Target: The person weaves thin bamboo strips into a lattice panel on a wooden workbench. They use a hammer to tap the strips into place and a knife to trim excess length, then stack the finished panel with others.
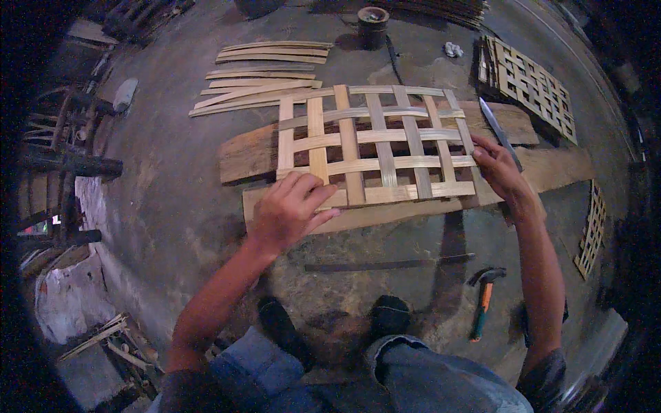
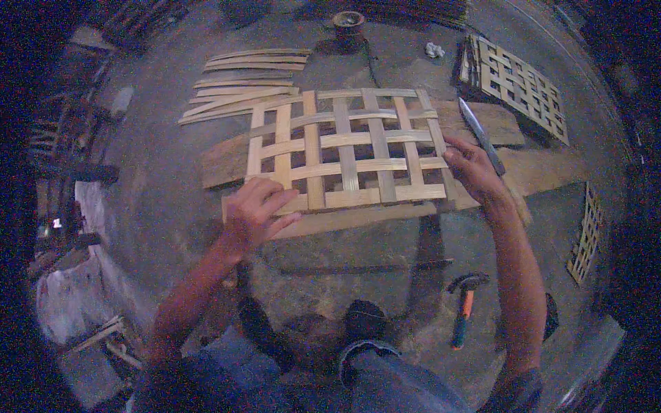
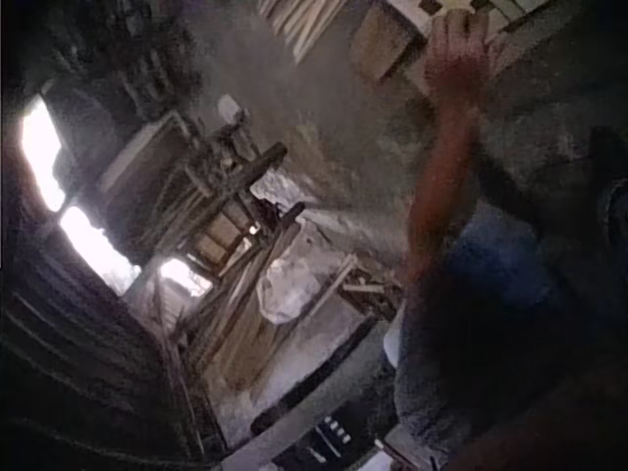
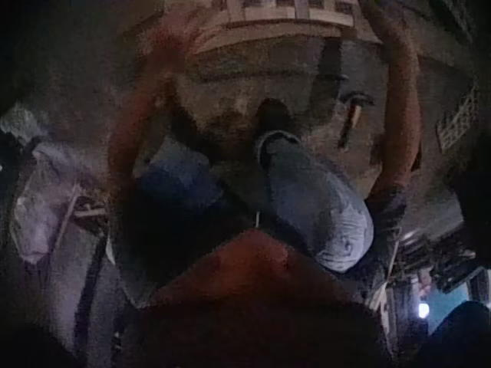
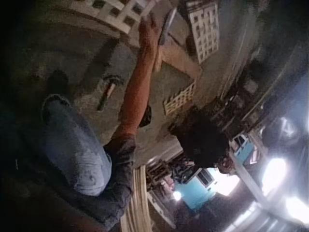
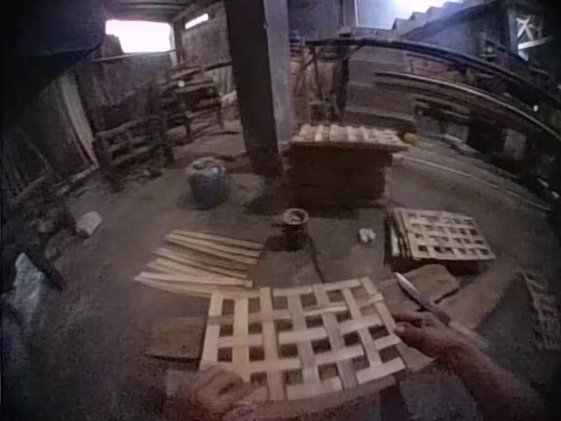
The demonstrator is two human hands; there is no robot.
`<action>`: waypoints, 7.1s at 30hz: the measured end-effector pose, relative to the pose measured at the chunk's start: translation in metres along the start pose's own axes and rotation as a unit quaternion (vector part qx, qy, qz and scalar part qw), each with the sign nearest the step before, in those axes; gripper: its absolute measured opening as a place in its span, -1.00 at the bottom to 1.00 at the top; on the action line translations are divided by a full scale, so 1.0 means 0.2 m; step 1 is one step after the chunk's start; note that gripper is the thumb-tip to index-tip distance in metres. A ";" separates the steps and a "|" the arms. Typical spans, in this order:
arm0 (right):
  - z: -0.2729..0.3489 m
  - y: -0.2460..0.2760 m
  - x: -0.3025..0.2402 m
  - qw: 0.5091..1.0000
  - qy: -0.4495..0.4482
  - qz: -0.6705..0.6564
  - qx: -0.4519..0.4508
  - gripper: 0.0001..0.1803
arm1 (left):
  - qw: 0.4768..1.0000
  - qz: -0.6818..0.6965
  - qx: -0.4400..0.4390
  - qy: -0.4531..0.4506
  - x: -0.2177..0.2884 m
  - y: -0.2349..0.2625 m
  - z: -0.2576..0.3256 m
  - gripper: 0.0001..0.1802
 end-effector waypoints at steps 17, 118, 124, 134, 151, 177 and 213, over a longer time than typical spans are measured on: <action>0.30 0.00 -0.01 0.924 0.100 0.355 0.103 -0.62 | 0.986 0.084 0.033 0.139 -0.61 -0.10 0.41 -0.62; 0.28 0.09 0.05 0.944 0.056 0.320 -0.062 -0.66 | 0.993 0.105 0.024 0.043 -0.41 -0.28 0.34 -0.45; 0.25 0.03 0.06 0.956 0.033 0.290 -0.039 -0.68 | 0.988 0.119 -0.008 0.097 -0.41 -0.30 0.32 -0.52; 0.25 0.05 0.05 0.942 0.031 0.331 -0.051 -0.68 | 0.985 0.131 0.029 0.112 -0.43 -0.28 0.36 -0.35; 0.25 0.14 0.11 0.919 0.080 0.381 -0.060 -0.66 | 0.987 0.112 0.015 0.117 -0.50 -0.34 0.42 -0.42; 0.31 0.06 0.04 0.910 0.096 0.404 -0.007 -0.59 | 0.991 0.072 -0.056 0.093 -0.32 -0.21 0.23 -0.38; 0.95 -0.02 0.40 0.871 -0.008 0.486 -0.073 -0.62 | 0.980 0.119 -0.141 0.077 -0.20 -0.51 0.92 -0.59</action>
Point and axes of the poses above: each hand's wrist, its own z-axis away from the middle knuckle, its own y-axis out of the back of the hand, x = y × z, the point moved 7 cm from there along -z, towards the middle knuckle, and after that the axes turned 9 degrees about y, right-handed, at the moved point
